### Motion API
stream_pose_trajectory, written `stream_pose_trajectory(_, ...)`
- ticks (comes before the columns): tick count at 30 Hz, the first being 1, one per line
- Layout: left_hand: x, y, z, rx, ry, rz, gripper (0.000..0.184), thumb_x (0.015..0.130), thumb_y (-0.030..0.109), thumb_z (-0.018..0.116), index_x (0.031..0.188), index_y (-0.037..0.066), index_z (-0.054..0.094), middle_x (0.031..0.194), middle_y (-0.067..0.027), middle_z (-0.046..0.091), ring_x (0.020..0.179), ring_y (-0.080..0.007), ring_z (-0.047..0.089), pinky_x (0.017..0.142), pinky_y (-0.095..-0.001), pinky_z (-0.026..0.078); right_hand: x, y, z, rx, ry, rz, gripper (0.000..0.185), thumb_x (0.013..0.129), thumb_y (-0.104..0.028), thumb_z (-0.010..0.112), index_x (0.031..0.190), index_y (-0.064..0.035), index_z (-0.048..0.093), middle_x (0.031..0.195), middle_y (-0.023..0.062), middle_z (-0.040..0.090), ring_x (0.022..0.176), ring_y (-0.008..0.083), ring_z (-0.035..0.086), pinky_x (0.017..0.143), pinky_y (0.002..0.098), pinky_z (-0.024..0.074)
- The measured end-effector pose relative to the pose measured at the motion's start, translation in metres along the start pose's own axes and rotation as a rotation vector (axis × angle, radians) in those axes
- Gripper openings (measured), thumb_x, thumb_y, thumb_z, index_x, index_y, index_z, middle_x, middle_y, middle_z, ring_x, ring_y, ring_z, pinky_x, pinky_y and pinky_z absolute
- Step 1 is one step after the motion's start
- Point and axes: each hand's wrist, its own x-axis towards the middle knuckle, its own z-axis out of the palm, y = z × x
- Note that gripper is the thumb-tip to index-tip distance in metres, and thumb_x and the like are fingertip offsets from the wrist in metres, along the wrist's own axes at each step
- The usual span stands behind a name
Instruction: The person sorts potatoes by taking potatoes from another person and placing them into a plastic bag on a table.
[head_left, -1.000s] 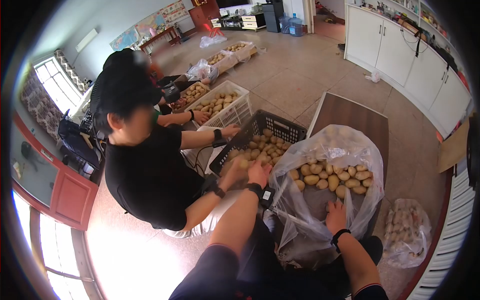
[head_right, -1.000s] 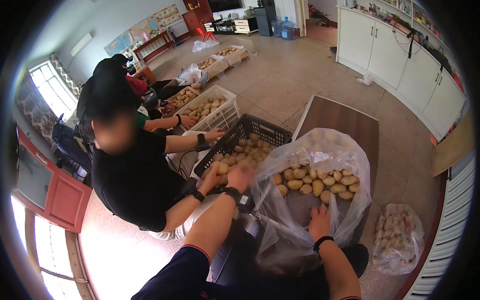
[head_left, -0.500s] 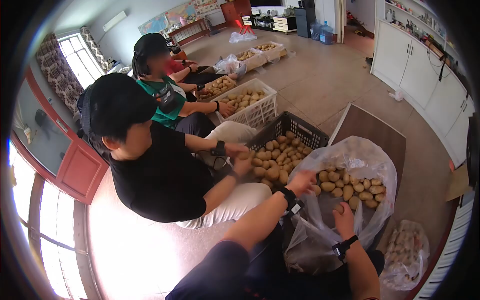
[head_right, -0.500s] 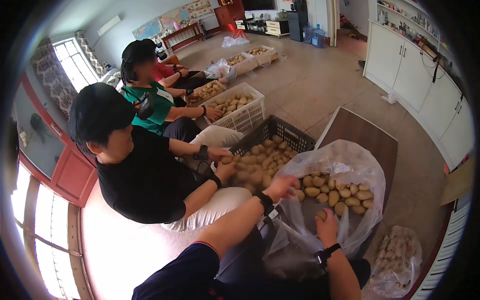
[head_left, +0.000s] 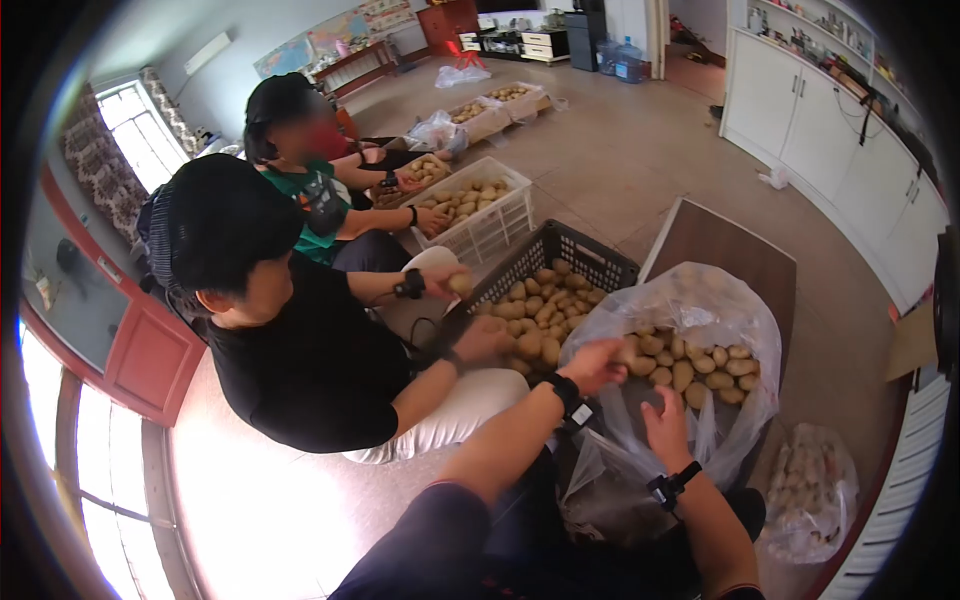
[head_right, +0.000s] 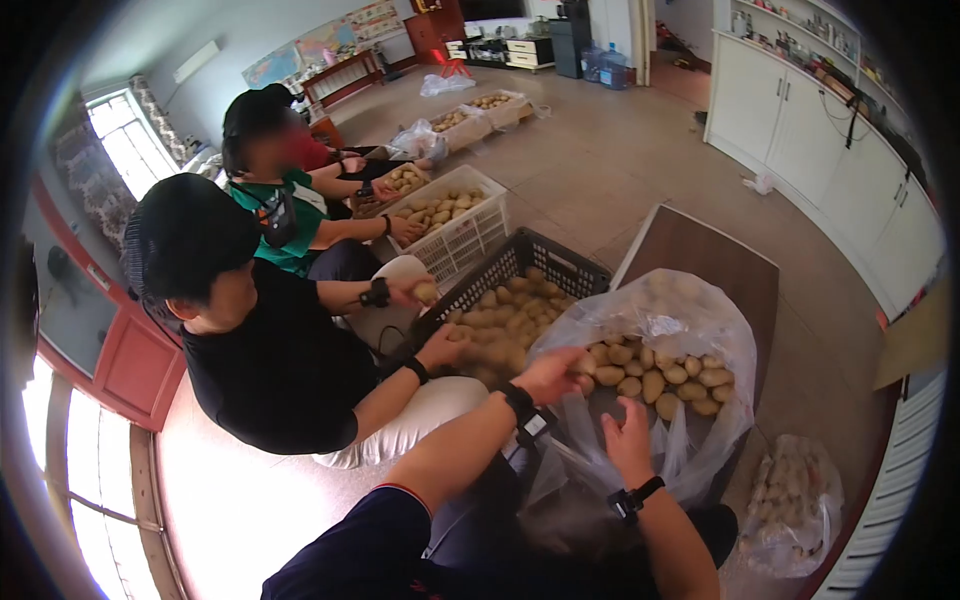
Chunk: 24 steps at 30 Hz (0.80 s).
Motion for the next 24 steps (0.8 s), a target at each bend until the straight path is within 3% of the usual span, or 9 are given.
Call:
stream_pose_trajectory(6,0.031,-0.005,-0.075,-0.299,0.333,0.279,0.023,0.095,0.017,0.054,0.115,0.004,0.055,0.098,-0.0083,0.061,0.076,-0.0235,0.062,0.065,-0.0368,0.057,-0.053,0.052,0.003,0.022,-0.042,0.066,0.044,0.086,-0.018,0.066,0.122,0.0023,0.052,0.115,0.0182,0.055,0.102,0.0329,0.057,0.08,0.036,0.0496)
stream_pose_trajectory(9,0.042,-0.02,-0.122,0.19,0.308,0.686,0.028,0.095,0.014,0.054,0.121,0.003,0.05,0.108,-0.0115,0.058,0.083,-0.0265,0.062,0.07,-0.0376,0.057,-0.072,0.064,-0.001,-0.078,-0.082,0.08,0.041,0.085,-0.016,0.067,0.119,0.0022,0.053,0.111,0.0176,0.057,0.103,0.033,0.057,0.083,0.0367,0.0482)
stream_pose_trajectory(11,0.005,0.013,-0.111,1.453,0.643,0.67,0.035,0.094,0.012,0.055,0.126,0.001,0.046,0.115,-0.0149,0.054,0.092,-0.0269,0.06,0.075,-0.0364,0.055,-0.077,0.062,-0.003,-0.057,-0.06,0.083,0.038,0.083,-0.014,0.067,0.116,0.0017,0.054,0.109,0.0183,0.058,0.103,0.034,0.057,0.086,0.0379,0.0469)
stream_pose_trajectory(12,0.007,0.015,-0.116,1.458,0.647,0.682,0.035,0.094,0.012,0.055,0.126,0.001,0.046,0.115,-0.0149,0.054,0.092,-0.0269,0.06,0.075,-0.0364,0.055,-0.079,0.066,-0.001,-0.053,-0.053,0.073,0.038,0.083,-0.014,0.067,0.116,0.0017,0.054,0.109,0.0183,0.058,0.103,0.034,0.057,0.086,0.0379,0.0469)
stream_pose_trajectory(16,0.045,-0.009,-0.166,0.699,0.566,0.831,0.036,0.092,0.007,0.055,0.126,-0.001,0.046,0.113,-0.0153,0.053,0.1,-0.024,0.057,0.081,-0.0335,0.052,-0.077,0.072,0.003,-0.053,-0.052,0.081,0.039,0.081,-0.015,0.067,0.115,0.0013,0.054,0.112,0.019,0.057,0.1,0.0361,0.056,0.085,0.0396,0.0467)
stream_pose_trajectory(17,0.054,-0.012,-0.175,0.815,0.541,0.967,0.034,0.093,0.008,0.054,0.125,-0.001,0.046,0.111,-0.0145,0.054,0.098,-0.024,0.058,0.079,-0.0339,0.052,-0.079,0.08,0.006,-0.099,-0.013,-0.003,0.039,0.081,-0.014,0.067,0.116,0.0002,0.054,0.111,0.0175,0.057,0.095,0.033,0.057,0.082,0.0369,0.0477)
stream_pose_trajectory(20,-0.003,0.032,-0.063,-0.135,0.413,0.587,0.024,0.097,0.017,0.052,0.115,0.002,0.052,0.101,-0.0136,0.059,0.083,-0.0241,0.062,0.071,-0.037,0.055,-0.078,0.073,0.0,-0.119,0.038,-0.018,0.039,0.082,-0.014,0.067,0.116,-0.0008,0.055,0.109,0.0161,0.058,0.089,0.0298,0.059,0.078,0.0346,0.0488)
stream_pose_trajectory(22,-0.032,0.051,-0.001,-0.117,0.332,0.577,0.018,0.098,0.018,0.05,0.107,0.004,0.056,0.095,-0.0121,0.062,0.075,-0.0226,0.063,0.065,-0.0369,0.056,-0.087,0.075,0.002,-0.038,0.008,0.042,0.039,0.082,-0.016,0.066,0.117,-0.0008,0.056,0.111,0.0177,0.057,0.094,0.0324,0.058,0.084,0.0379,0.0475)
stream_pose_trajectory(24,-0.072,0.071,0.069,0.023,0.207,0.603,0.016,0.093,0.007,0.046,0.096,0.006,0.062,0.086,-0.0078,0.065,0.066,-0.0161,0.062,0.058,-0.0304,0.054,-0.092,0.074,-0.005,-0.012,-0.007,0.061,0.039,0.083,-0.017,0.065,0.117,-0.0006,0.056,0.114,0.0195,0.057,0.103,0.0351,0.056,0.09,0.041,0.0457)
